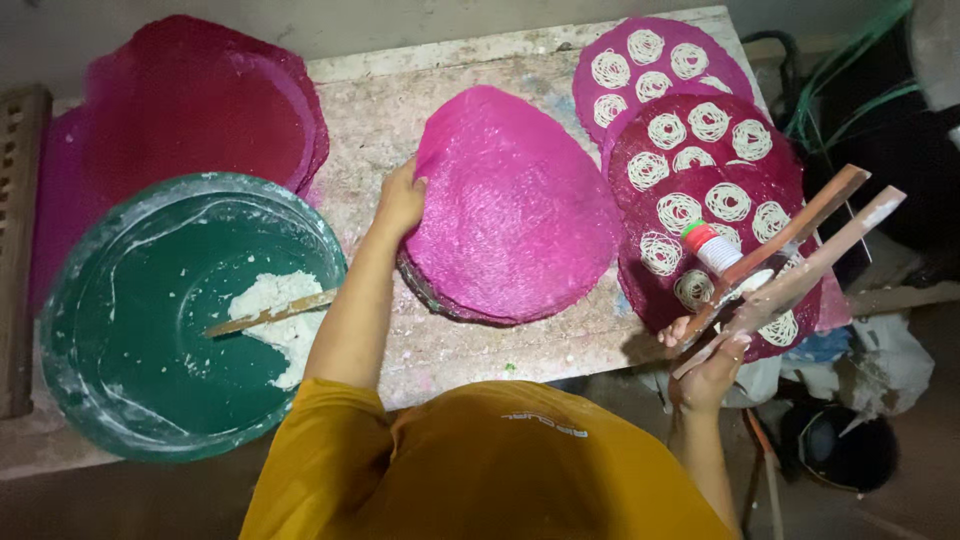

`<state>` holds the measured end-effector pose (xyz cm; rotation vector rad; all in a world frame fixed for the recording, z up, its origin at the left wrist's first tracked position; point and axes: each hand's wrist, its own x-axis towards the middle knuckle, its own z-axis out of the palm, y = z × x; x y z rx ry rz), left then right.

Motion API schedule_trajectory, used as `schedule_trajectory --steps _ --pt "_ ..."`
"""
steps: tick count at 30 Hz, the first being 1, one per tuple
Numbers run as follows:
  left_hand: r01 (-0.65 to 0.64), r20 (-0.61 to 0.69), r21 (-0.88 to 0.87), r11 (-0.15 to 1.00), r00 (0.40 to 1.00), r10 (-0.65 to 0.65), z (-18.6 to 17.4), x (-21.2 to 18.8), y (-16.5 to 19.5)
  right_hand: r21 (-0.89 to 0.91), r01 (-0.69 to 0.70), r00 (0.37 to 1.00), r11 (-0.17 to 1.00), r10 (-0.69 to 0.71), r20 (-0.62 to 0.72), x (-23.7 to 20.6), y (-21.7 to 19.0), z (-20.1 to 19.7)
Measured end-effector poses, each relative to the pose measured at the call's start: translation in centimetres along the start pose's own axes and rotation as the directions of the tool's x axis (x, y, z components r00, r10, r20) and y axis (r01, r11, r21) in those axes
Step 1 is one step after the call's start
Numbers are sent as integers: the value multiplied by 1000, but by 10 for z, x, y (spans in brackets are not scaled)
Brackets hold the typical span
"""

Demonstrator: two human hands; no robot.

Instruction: The person scoops white paste from a green basin into a wooden hand-extruder tool, then squeezes the tool to extrude the paste in spiral nests onto round pink boards, repeating the cycle and moving finished boards aside as more nests accumulate.

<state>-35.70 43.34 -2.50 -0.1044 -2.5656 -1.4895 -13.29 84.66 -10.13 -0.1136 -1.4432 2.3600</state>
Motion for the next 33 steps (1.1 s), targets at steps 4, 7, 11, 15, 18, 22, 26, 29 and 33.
schedule_trajectory --steps 4,7,11,15,18,22,26,29,33 --pt "-23 -50 275 961 998 38 -6 -7 2 11 -21 1000 1000 21 2 4 5 -1" --pt "55 -40 276 959 998 -45 -5 -14 -1 -15 -30 998 999 31 49 6 9 0" --pt "24 -140 389 921 990 34 -2 -18 -13 -113 -93 990 989 104 91 18 7 15" --pt "72 -66 -512 856 990 -123 15 -17 -9 -467 -210 870 859 382 312 50 -5 52" --pt "256 270 -956 140 959 88 29 -35 -1 -707 -308 609 637 703 367 71 -9 96" --pt "183 162 -929 -323 983 90 42 -49 5 -888 -406 258 214 959 113 85 -16 153" --pt "64 62 -860 -506 998 20 37 -55 -9 -989 63 344 132 928 146 104 -25 196" --pt "5 21 -840 -542 1000 -23 27 -56 -25 -938 341 466 68 854 231 104 -21 221" --pt "-50 -47 -857 -512 999 -18 11 -55 -43 -885 449 551 127 740 386 82 -10 245"
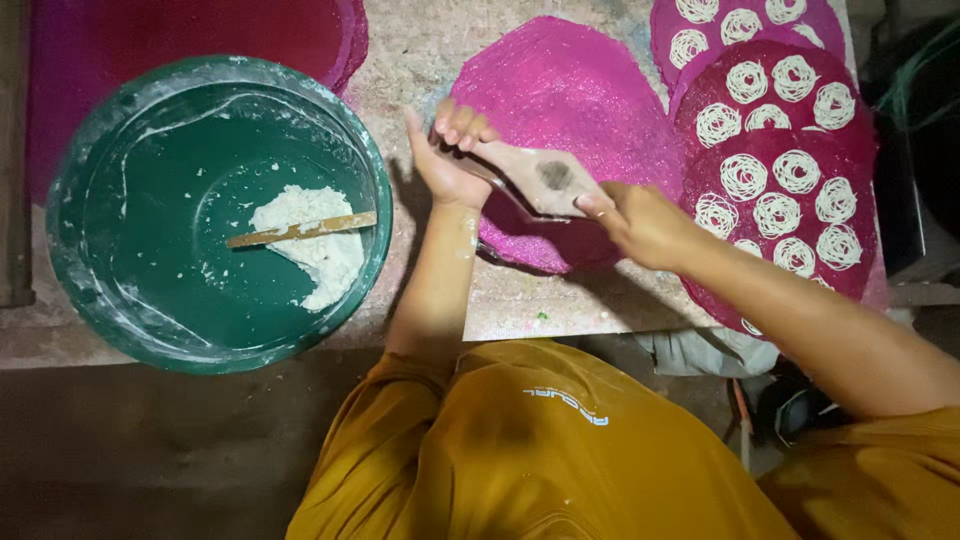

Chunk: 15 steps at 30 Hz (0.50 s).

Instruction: The person scoops white paste from a green basin into a wooden hand-extruder tool, then squeezes the tool to extrude the paste in spiral nests onto round pink boards, repeating the cycle and moving finished boards aside as more nests accumulate.

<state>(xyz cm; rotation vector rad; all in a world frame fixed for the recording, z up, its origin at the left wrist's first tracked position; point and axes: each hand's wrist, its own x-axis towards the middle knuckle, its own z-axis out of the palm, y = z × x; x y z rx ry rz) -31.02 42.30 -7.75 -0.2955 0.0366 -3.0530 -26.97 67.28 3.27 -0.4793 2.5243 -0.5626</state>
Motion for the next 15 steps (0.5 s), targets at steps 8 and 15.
schedule_trajectory --steps 8,15 --pt "-22 -107 -6 1000 994 21 2 -2 -11 -35 -106 992 994 108 70 -7 -18 -21" --pt "-58 -65 92 994 996 64 8 11 8 -30 69 995 997 -71 -65 -1 -23 -9"
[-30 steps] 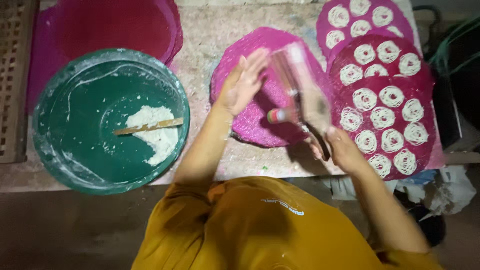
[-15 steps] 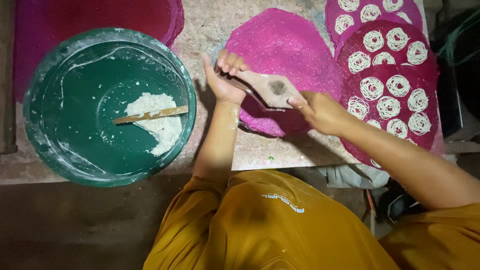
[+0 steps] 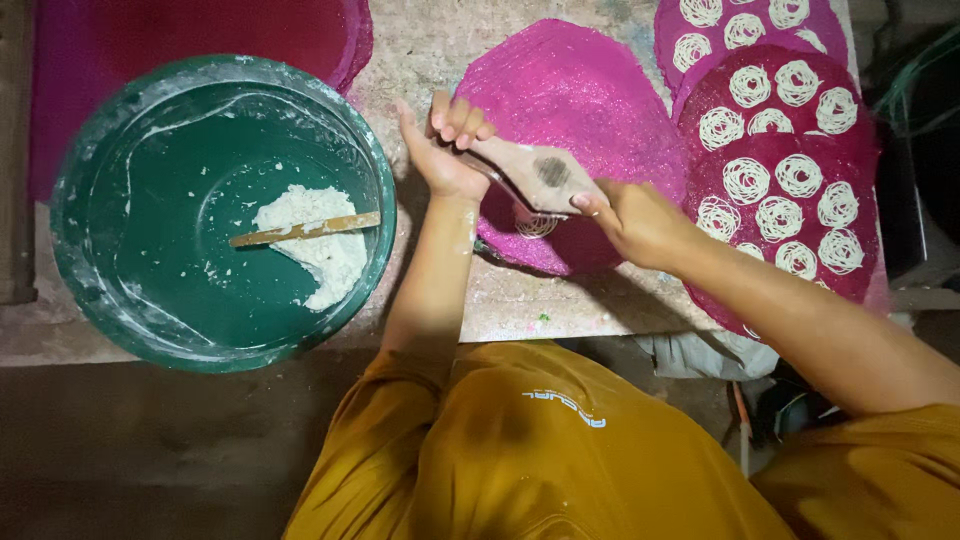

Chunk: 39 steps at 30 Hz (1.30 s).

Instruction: The person scoops white paste from a green basin into a wooden hand-extruder tool, then squeezes the tool to extrude the paste in spiral nests onto round pink boards, repeating the cycle and moving finished boards aside as more nests accumulate.

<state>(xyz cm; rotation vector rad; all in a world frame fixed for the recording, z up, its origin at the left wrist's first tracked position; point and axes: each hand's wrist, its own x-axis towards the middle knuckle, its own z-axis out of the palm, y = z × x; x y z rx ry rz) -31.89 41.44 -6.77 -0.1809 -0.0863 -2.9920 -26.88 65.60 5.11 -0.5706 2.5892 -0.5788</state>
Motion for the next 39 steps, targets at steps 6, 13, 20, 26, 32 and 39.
schedule_trajectory --steps 6,13,20,26,32,39 --pt "-15 -140 -74 997 990 4 2 -6 -27 -61 -223 963 973 230 141 -3 11 -16" --pt "54 -75 -40 998 996 -57 38 10 -18 -12 25 992 1000 -26 -121 4 24 -16" --pt "661 -561 664 349 749 -353 4 -20 -30 29 65 989 997 -60 -137 5 39 -13" --pt "564 -462 784 259 809 -364 -14 -32 -25 53 73 976 996 -60 -207 16 51 0" --pt "-112 -11 879 -463 967 -256 -6 -91 -12 199 70 963 978 -15 -268 21 81 7" --pt "-390 235 618 -682 920 -314 -11 -121 2 337 99 955 936 7 -298 9 97 16"
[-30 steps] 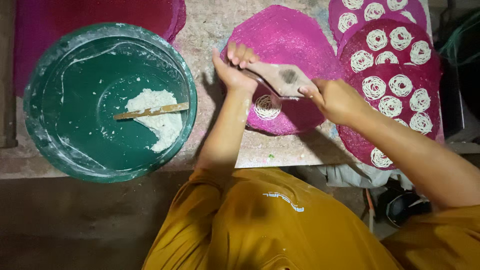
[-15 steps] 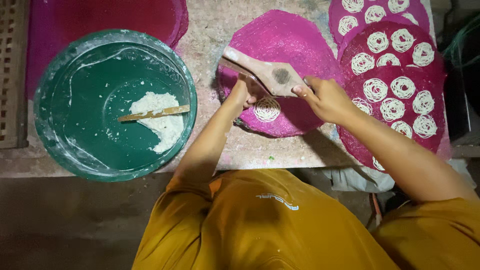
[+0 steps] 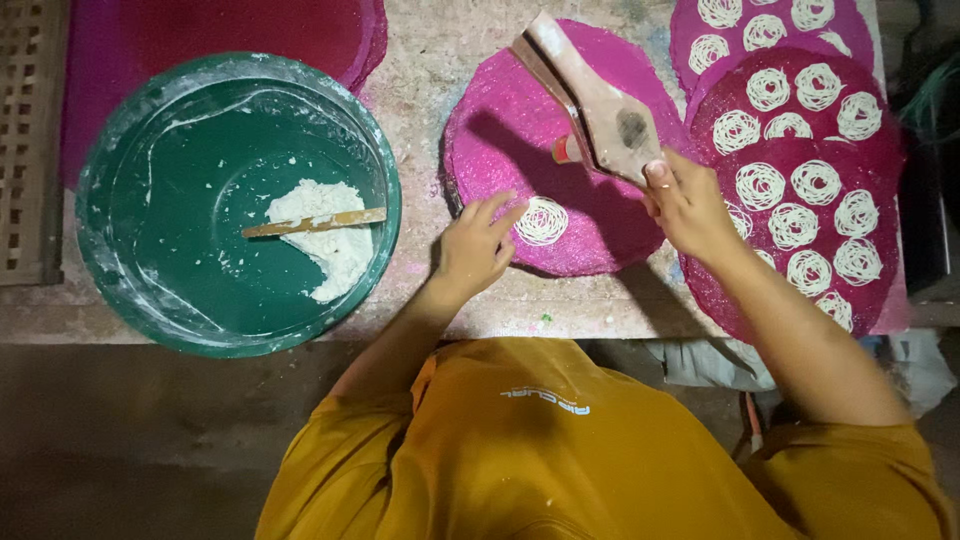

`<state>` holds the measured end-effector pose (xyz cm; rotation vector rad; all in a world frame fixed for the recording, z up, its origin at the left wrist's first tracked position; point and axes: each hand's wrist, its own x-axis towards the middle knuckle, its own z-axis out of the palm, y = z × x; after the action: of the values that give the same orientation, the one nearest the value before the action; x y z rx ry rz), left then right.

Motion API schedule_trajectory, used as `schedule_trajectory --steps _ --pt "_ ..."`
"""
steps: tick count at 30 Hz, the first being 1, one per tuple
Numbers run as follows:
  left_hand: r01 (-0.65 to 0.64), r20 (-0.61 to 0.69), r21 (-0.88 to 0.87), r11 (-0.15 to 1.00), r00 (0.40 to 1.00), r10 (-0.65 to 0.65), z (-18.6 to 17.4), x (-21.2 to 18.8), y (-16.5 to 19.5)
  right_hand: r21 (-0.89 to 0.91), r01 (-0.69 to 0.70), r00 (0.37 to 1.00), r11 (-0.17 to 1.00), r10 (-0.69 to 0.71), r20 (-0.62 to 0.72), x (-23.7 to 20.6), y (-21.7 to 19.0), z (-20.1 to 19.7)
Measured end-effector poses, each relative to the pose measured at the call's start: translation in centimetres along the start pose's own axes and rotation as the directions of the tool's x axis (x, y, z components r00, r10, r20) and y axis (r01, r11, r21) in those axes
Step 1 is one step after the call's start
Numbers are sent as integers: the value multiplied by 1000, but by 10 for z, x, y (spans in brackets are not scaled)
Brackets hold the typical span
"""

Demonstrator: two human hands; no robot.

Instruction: The person scoops white paste from a green basin into a wooden hand-extruder tool, then squeezes the tool to extrude the paste in spiral nests onto round pink boards, repeating the cycle and moving finished boards aside as more nests accumulate.

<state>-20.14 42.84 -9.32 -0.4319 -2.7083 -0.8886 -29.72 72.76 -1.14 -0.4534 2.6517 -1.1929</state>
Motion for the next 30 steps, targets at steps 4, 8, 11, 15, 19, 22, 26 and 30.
schedule_trajectory --steps 4,8,11,15,19,22,26,30 --pt "-86 -23 150 985 996 91 -16 8 5 107 33 999 994 -31 -19 -7 -24 -3" --pt "-52 -154 126 991 986 72 -85 20 22 134 181 981 974 -188 38 -20 -83 -13" --pt "-185 -178 80 979 964 197 -161 26 51 9 417 898 909 -414 147 -35 -149 -18" --pt "125 289 -246 961 956 -50 -262 8 86 -235 857 511 458 -814 278 -41 -246 -17" --pt "138 560 -284 949 827 48 -298 -16 87 -139 990 36 -35 -880 474 9 -311 -1" --pt "-31 632 -270 962 748 202 -309 -35 62 52 999 -26 3 -833 553 22 -327 35" --pt "110 578 -197 974 816 25 -337 -87 37 445 691 131 570 -704 698 -9 -326 97" --pt "132 554 -134 982 832 -36 -364 -124 7 577 422 136 699 -678 722 -15 -330 142"
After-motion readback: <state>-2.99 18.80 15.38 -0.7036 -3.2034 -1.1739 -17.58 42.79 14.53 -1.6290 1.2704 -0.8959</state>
